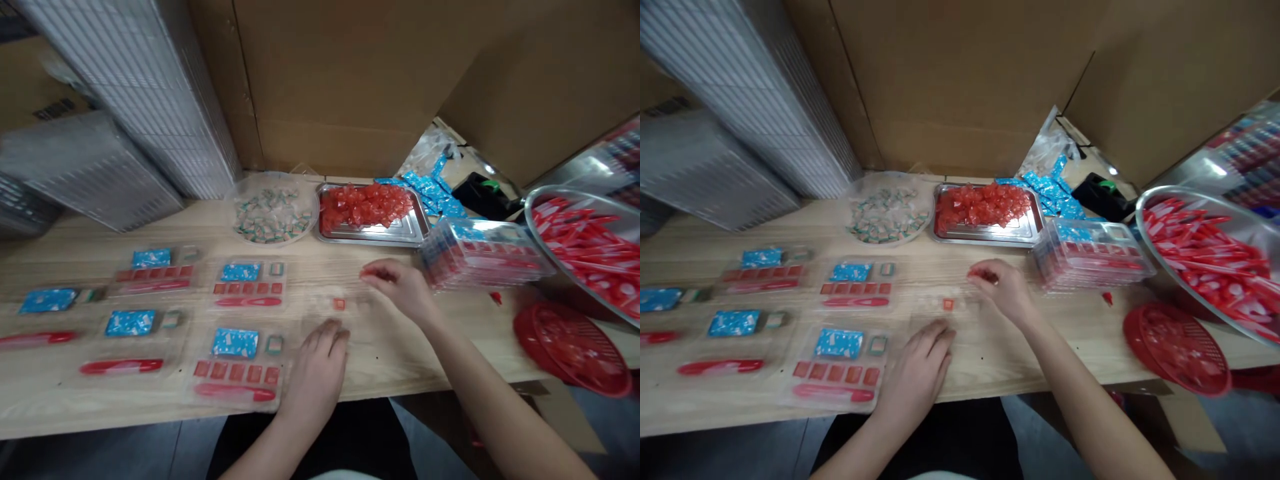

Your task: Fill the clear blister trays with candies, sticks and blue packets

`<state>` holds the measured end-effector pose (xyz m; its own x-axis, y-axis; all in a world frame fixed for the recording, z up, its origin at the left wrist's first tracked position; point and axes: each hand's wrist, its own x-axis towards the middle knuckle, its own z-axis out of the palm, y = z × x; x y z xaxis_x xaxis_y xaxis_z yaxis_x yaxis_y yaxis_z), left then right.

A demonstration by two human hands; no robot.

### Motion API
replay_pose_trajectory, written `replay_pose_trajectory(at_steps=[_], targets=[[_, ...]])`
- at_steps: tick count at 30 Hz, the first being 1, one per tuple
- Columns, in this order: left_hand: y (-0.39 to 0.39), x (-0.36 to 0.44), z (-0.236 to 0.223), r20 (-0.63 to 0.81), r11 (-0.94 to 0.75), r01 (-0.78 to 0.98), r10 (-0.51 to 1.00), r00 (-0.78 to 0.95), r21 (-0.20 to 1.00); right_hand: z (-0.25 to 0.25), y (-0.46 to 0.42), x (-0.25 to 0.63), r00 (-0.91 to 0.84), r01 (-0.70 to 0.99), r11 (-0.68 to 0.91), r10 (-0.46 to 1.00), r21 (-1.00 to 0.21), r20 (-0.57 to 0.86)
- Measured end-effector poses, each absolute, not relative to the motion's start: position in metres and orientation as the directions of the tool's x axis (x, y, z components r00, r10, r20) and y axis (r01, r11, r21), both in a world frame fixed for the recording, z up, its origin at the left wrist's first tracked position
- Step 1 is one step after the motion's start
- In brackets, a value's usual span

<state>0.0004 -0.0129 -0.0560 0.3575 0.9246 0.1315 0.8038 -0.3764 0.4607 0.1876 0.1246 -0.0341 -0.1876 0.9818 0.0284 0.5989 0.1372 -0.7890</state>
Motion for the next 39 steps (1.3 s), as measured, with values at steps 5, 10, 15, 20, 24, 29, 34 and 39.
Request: replay_pose_trajectory(at_steps=[5, 10, 15, 20, 24, 29, 34, 39], targets=[[-0.015, 0.003, -0.058, 0.119, -0.381, 0.816, 0.922, 0.368, 0.434, -0.039, 0.087, 0.184, -0.178, 0.669, 0.131, 0.984, -0.731, 0.014], [-0.019, 0.008, -0.066, 0.155, -0.381, 0.829, 0.925, 0.348, 0.411, -0.052, 0.076, 0.172, -0.27, 0.722, 0.354, 0.935, -0.594, 0.229], [-0.02, 0.01, -0.068, 0.163, -0.384, 0.84, 0.923, 0.348, 0.383, -0.05, 0.072, 0.165, -0.36, 0.775, 0.427, 0.904, -0.466, 0.231], [-0.019, 0.01, -0.065, 0.152, -0.387, 0.845, 0.922, 0.356, 0.369, -0.046, 0.08, 0.165, -0.386, 0.831, 0.422, 0.906, -0.363, 0.171], [-0.018, 0.011, -0.063, 0.132, -0.383, 0.844, 0.923, 0.361, 0.375, -0.038, 0.082, 0.172, -0.483, 0.787, 0.5, 0.864, -0.36, 0.144], [-0.018, 0.01, -0.063, 0.116, -0.379, 0.847, 0.925, 0.363, 0.372, -0.032, 0.083, 0.178, -0.572, 0.729, 0.577, 0.809, -0.369, 0.136], [-0.019, 0.01, -0.064, 0.103, -0.385, 0.852, 0.922, 0.373, 0.356, -0.035, 0.091, 0.166, -0.528, 0.804, 0.517, 0.848, -0.294, 0.048], [-0.018, 0.012, -0.06, 0.08, -0.386, 0.858, 0.921, 0.382, 0.34, -0.023, 0.104, 0.161, -0.619, 0.776, 0.583, 0.778, -0.241, -0.109]])
